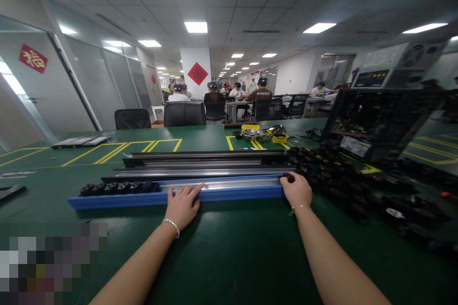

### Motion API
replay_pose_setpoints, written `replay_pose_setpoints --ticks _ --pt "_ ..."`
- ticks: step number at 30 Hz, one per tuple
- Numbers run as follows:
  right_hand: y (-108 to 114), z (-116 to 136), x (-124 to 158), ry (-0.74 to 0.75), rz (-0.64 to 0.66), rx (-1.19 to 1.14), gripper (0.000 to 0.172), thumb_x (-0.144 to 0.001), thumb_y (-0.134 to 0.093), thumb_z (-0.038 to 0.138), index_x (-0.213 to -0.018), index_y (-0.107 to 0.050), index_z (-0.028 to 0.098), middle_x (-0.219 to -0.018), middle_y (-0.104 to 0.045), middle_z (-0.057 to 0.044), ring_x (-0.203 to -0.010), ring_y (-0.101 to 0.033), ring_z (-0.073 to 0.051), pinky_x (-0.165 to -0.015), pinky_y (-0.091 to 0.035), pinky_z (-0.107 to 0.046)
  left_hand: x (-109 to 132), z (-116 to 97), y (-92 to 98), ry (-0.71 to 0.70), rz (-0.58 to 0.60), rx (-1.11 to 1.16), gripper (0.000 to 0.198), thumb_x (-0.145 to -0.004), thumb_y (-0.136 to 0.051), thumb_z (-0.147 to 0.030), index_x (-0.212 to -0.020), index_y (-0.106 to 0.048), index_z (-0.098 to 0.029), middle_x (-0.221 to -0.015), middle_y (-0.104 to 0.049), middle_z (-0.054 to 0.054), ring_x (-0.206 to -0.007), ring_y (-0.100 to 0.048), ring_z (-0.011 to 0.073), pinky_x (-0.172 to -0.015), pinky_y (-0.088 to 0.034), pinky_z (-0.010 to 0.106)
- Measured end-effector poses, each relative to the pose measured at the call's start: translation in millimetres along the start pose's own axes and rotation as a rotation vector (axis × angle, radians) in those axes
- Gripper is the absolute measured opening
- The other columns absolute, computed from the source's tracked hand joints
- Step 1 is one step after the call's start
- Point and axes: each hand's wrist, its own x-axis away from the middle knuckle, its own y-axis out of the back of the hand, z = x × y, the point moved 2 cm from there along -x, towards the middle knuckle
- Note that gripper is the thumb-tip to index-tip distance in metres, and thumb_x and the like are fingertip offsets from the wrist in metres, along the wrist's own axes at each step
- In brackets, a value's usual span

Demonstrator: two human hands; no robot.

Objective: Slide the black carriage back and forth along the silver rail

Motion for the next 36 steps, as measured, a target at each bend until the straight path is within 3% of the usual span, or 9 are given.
replay_pose_setpoints --ticks 18,36 --pt "6 -1 -1 -0.068 -0.004 0.004 0.036 -0.069 -0.047 0.034 -0.095 -0.066 0.019 -0.098 -0.062 -0.008 -0.087 -0.055 -0.022 -0.075 -0.043 -0.03 0 1 -0.9 -0.009 -0.012 -0.006 0.046 -0.081 -0.044 -0.029 -0.126 -0.044 -0.037 -0.107 -0.061 0.002 -0.105 -0.051 0.0226 -0.102 -0.011 0.055" --pt "9 -17 -10 -0.11 -0.03 -0.012 0.039 -0.069 -0.046 0.035 -0.096 -0.065 0.016 -0.095 -0.061 -0.011 -0.087 -0.054 -0.024 -0.079 -0.042 -0.034 0 0 1.6 0.007 0.014 0.021 0.047 -0.081 -0.044 -0.028 -0.127 -0.044 -0.036 -0.111 -0.061 0.003 -0.108 -0.049 0.0223 -0.103 -0.009 0.054"
